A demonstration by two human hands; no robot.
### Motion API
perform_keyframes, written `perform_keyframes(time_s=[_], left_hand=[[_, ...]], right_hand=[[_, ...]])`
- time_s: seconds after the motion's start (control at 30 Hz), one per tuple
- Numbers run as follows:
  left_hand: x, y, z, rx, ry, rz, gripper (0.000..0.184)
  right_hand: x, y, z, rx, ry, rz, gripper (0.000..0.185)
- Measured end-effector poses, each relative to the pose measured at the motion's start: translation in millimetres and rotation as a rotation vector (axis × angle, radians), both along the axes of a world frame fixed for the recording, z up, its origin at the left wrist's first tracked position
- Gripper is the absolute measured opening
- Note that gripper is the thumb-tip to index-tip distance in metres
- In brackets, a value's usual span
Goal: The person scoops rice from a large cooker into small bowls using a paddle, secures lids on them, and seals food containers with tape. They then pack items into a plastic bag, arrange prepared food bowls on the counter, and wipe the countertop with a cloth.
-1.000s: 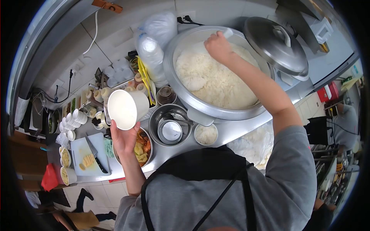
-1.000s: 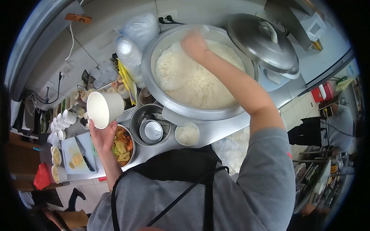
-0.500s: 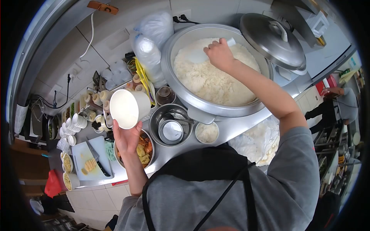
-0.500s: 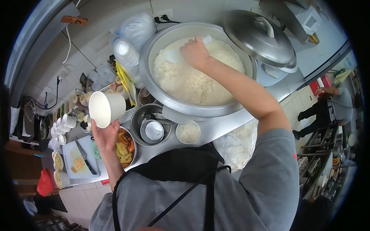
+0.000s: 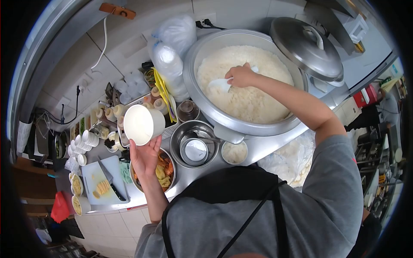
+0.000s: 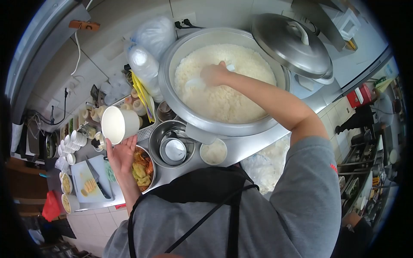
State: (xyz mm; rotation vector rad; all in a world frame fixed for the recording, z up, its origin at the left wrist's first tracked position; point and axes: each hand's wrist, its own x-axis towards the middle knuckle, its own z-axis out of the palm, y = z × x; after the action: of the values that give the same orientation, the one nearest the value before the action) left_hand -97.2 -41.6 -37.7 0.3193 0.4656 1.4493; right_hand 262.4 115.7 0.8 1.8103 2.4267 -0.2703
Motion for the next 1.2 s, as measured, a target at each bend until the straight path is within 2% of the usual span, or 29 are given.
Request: perform_keyframes(time_s=[0.1, 0.27, 0.43, 0.5, 0.7, 0.77, 0.8, 0.83, 0.9, 0.93, 1.0, 1.03, 1.1, 1.13, 1.2], left_hand=[[0, 2, 2, 0.011, 0.018, 0.015, 0.060], [4, 5, 9, 0.042, 0.035, -0.025, 0.059], [21, 17, 33, 0.125, 0.114, -0.079, 0.056], [34, 22, 46, 0.197, 0.185, -0.102, 0.055], [72, 44, 72, 0.293, 0.308, -0.183, 0.051], [88, 55, 80, 0.335, 0.487, -0.157, 0.050], [95, 63, 81, 0.353, 0.603, -0.142, 0.059], [106, 67, 85, 0.360, 0.601, -0.142, 0.059], [134, 72, 96, 0.414, 1.153, 0.012, 0.070], [146, 79, 95, 0.421, 1.149, 0.017, 0.070], [167, 94, 80, 0.623, 1.527, 0.192, 0.080], [179, 101, 71, 0.629, 1.524, 0.200, 0.080], [202, 111, 58, 0.503, 1.518, -0.047, 0.073], [211, 111, 61, 0.509, 1.517, -0.043, 0.073], [225, 110, 67, 0.183, 0.846, -0.552, 0.074]], right_hand=[[-3, -2, -15, -0.055, 0.134, 0.018, 0.025], [-13, -16, 0, -0.126, 0.115, 0.035, 0.027], [15, -51, 1, -0.133, 0.053, 0.110, 0.026], [29, -75, 9, -0.117, 0.190, 0.108, 0.020], [71, -117, 16, -0.066, 0.313, 0.043, 0.024], [81, -122, 28, -0.162, 0.338, -0.038, 0.024], [86, -123, 32, -0.259, 0.362, -0.116, 0.025], [95, -122, 34, -0.253, 0.360, -0.117, 0.025], [111, -118, 39, -0.359, 0.514, -0.145, 0.024], [115, -112, 48, -0.351, 0.510, -0.145, 0.024], [119, -106, 75, -0.256, 0.497, -0.077, 0.023], [113, -108, 88, -0.248, 0.494, -0.076, 0.023], [90, -108, 108, 0.309, 0.237, -0.133, 0.017], [82, -103, 107, 0.315, 0.236, -0.133, 0.017], [67, -89, 102, 0.764, -0.207, 0.034, 0.007]])
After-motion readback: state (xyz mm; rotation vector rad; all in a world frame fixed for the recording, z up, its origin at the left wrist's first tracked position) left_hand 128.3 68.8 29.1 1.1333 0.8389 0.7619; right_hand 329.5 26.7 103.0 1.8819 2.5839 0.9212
